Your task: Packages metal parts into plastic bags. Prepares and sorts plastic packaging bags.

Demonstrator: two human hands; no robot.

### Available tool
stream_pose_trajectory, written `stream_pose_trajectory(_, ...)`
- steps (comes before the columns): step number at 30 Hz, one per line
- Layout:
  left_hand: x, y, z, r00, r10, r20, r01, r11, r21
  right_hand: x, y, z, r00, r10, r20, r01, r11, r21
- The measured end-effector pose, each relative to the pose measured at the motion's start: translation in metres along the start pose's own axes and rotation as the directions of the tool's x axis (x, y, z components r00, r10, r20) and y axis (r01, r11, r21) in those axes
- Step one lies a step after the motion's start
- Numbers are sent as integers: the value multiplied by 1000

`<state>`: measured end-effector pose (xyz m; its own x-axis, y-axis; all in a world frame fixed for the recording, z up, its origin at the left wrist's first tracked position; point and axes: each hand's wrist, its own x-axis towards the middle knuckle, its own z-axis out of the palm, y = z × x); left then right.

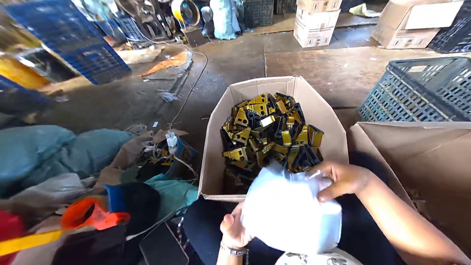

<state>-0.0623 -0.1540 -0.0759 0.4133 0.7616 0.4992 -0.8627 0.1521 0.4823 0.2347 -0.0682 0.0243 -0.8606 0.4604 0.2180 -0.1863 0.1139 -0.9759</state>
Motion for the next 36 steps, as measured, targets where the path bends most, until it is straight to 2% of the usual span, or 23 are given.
stream_pose_trajectory(2,-21,2,-1,998,-57,-24,58,995,79,-19,3,6,986,166,-34,-165,985,47)
stream_pose_trajectory(4,-29,5,10,969,-168,-179,198,967,163,-33,7,14,956,279,-95,-268,957,113)
stream_pose_trajectory(5,-26,6,22,933,-232,-274,288,939,189,-38,12,18,950,293,-110,-274,948,159)
stream_pose_trajectory(7,-12,3,50,822,-294,-487,437,874,211,-47,21,29,937,284,-204,-227,937,264)
stream_pose_trajectory(9,0,-4,74,688,-251,-681,507,837,203,-56,36,45,893,248,-376,-95,920,380)
stream_pose_trajectory(10,5,-7,83,621,-210,-755,527,825,203,-61,43,54,858,234,-457,-2,892,453)
stream_pose_trajectory(12,4,-12,91,557,-142,-818,528,821,218,-71,52,68,802,219,-556,164,814,557)
stream_pose_trajectory(13,0,-14,93,559,-115,-821,514,825,234,-78,57,71,798,216,-563,166,819,550)
stream_pose_trajectory(15,-12,-18,95,587,-81,-806,495,823,278,-86,54,78,791,320,-522,19,839,543)
stream_pose_trajectory(17,-16,-20,98,588,-61,-806,524,788,323,-69,35,84,669,540,-510,-239,807,540)
stream_pose_trajectory(18,-15,-20,99,585,-43,-810,542,764,351,-58,31,84,611,601,-515,-331,785,524)
stream_pose_trajectory(20,-14,-16,97,619,35,-785,557,684,470,-47,34,77,578,604,-548,-386,794,469)
stream_pose_trajectory(22,-17,-8,86,716,153,-682,528,520,671,-45,42,65,652,481,-586,-358,877,321)
stream_pose_trajectory(24,-17,6,78,796,230,-560,455,385,803,-40,45,59,732,293,-616,-265,954,139)
stream_pose_trajectory(26,-8,24,83,814,230,-533,432,372,822,-29,41,52,794,153,-589,-146,987,60)
stream_pose_trajectory(28,7,42,92,784,188,-591,491,393,777,-14,37,45,816,133,-562,-147,989,19)
stream_pose_trajectory(29,13,49,92,784,181,-594,515,346,785,-5,37,43,815,146,-561,-205,978,-43)
stream_pose_trajectory(31,16,61,82,856,206,-474,444,177,878,15,40,41,816,107,-567,-297,921,-253)
stream_pose_trajectory(32,16,67,79,882,222,-415,389,152,909,20,39,37,850,30,-527,-233,918,-322)
stream_pose_trajectory(33,15,73,81,894,240,-378,336,198,921,23,37,31,892,-72,-446,-99,932,-348)
stream_pose_trajectory(34,13,81,85,901,248,-355,280,291,915,26,34,23,932,-163,-324,50,943,-329)
stream_pose_trajectory(35,10,89,89,913,241,-330,215,402,890,32,32,18,953,-233,-194,172,942,-287)
stream_pose_trajectory(36,8,95,93,916,251,-313,168,469,867,38,31,17,957,-269,-108,242,946,-213)
